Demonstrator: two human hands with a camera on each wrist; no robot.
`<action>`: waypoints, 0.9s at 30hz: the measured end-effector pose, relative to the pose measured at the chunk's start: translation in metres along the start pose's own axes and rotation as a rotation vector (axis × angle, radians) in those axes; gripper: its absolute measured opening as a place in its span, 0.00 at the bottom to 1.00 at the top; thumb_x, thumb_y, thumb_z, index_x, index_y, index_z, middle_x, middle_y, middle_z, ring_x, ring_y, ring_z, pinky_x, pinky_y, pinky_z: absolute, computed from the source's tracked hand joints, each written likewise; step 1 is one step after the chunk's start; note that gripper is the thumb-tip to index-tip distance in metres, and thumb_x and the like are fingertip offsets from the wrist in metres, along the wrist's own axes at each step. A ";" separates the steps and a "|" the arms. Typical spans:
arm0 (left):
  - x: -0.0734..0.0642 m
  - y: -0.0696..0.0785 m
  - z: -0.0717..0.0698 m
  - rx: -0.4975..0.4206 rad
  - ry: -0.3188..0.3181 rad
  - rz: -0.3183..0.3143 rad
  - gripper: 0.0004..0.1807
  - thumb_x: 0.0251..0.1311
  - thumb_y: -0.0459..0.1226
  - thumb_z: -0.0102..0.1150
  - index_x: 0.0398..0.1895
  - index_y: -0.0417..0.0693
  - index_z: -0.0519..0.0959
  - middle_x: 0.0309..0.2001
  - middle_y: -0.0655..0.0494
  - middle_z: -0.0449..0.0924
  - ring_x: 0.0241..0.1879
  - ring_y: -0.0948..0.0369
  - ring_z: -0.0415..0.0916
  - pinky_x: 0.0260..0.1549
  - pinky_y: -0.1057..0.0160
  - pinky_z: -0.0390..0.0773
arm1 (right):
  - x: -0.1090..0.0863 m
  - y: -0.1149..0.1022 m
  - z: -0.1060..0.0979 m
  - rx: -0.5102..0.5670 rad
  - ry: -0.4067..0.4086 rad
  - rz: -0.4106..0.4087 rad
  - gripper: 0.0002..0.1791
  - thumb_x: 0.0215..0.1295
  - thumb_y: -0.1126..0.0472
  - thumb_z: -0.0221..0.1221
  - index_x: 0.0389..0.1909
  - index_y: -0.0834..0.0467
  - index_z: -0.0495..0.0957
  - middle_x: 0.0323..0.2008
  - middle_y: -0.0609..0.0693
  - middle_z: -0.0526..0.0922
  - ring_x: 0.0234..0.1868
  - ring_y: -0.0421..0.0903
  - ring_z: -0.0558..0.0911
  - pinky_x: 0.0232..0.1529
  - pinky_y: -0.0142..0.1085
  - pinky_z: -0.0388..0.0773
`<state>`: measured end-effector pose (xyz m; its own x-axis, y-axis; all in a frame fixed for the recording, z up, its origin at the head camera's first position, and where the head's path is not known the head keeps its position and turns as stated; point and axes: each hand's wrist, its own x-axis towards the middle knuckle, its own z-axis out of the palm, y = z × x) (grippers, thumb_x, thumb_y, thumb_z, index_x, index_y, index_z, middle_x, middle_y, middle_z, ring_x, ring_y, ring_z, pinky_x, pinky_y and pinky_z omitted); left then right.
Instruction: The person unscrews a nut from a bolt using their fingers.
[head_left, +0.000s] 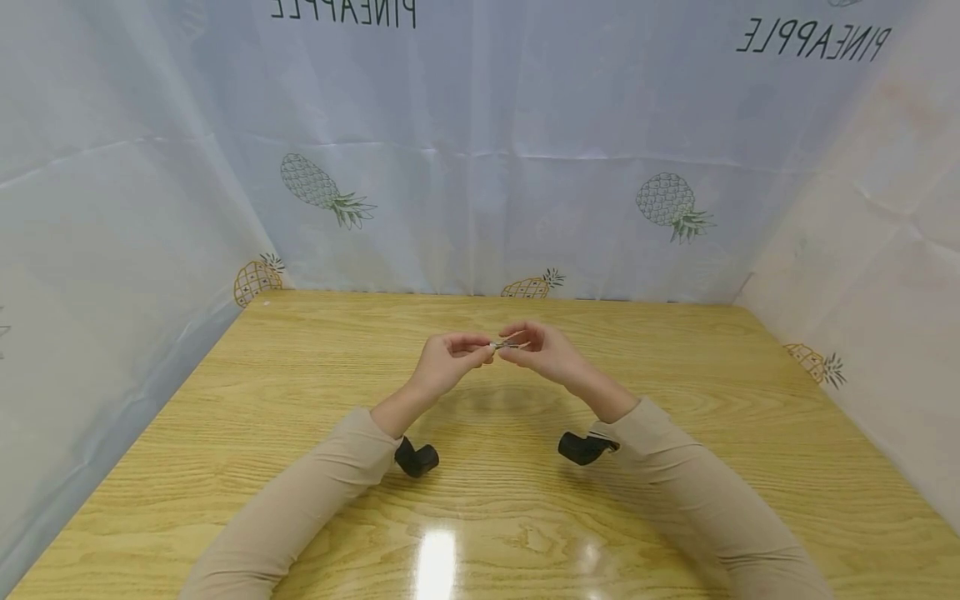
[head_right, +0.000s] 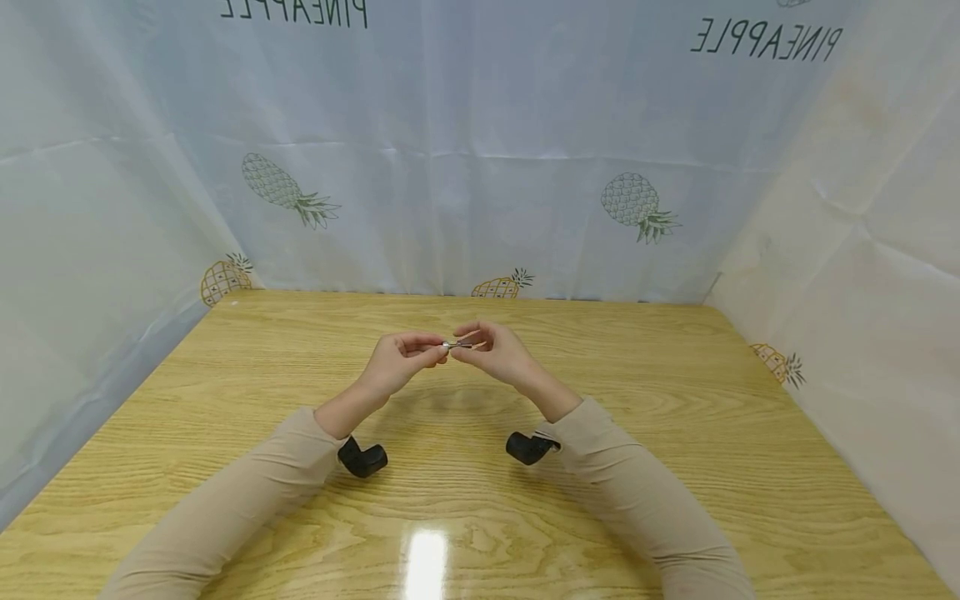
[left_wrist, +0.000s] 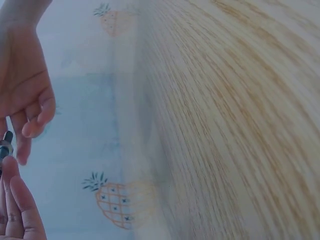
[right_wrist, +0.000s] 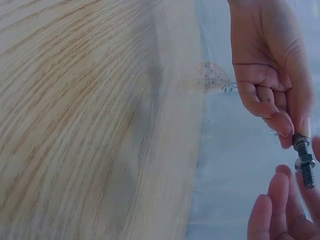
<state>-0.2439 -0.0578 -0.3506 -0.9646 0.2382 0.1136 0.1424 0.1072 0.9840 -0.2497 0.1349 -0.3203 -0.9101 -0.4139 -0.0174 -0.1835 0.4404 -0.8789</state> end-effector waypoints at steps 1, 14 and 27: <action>0.000 0.000 0.000 -0.001 0.000 -0.002 0.14 0.60 0.36 0.59 0.47 0.39 0.80 0.43 0.39 0.83 0.37 0.65 0.82 0.49 0.56 0.81 | 0.000 0.000 0.000 -0.002 -0.003 0.007 0.22 0.67 0.53 0.55 0.58 0.59 0.71 0.53 0.61 0.78 0.50 0.59 0.77 0.55 0.52 0.75; -0.001 0.000 0.000 -0.006 0.005 -0.005 0.14 0.60 0.34 0.58 0.48 0.38 0.80 0.42 0.40 0.83 0.36 0.66 0.82 0.48 0.58 0.81 | 0.001 0.000 0.002 -0.020 0.002 0.009 0.20 0.64 0.58 0.58 0.56 0.60 0.72 0.55 0.59 0.76 0.51 0.54 0.78 0.56 0.52 0.76; -0.002 0.000 0.000 0.016 0.005 -0.007 0.15 0.60 0.37 0.59 0.48 0.39 0.80 0.43 0.41 0.83 0.38 0.64 0.82 0.51 0.55 0.80 | 0.002 0.002 0.002 -0.018 -0.010 0.026 0.18 0.69 0.54 0.52 0.53 0.61 0.76 0.46 0.59 0.82 0.48 0.58 0.78 0.54 0.50 0.77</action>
<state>-0.2415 -0.0584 -0.3505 -0.9667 0.2324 0.1073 0.1389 0.1241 0.9825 -0.2514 0.1330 -0.3235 -0.9112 -0.4095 -0.0452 -0.1660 0.4653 -0.8694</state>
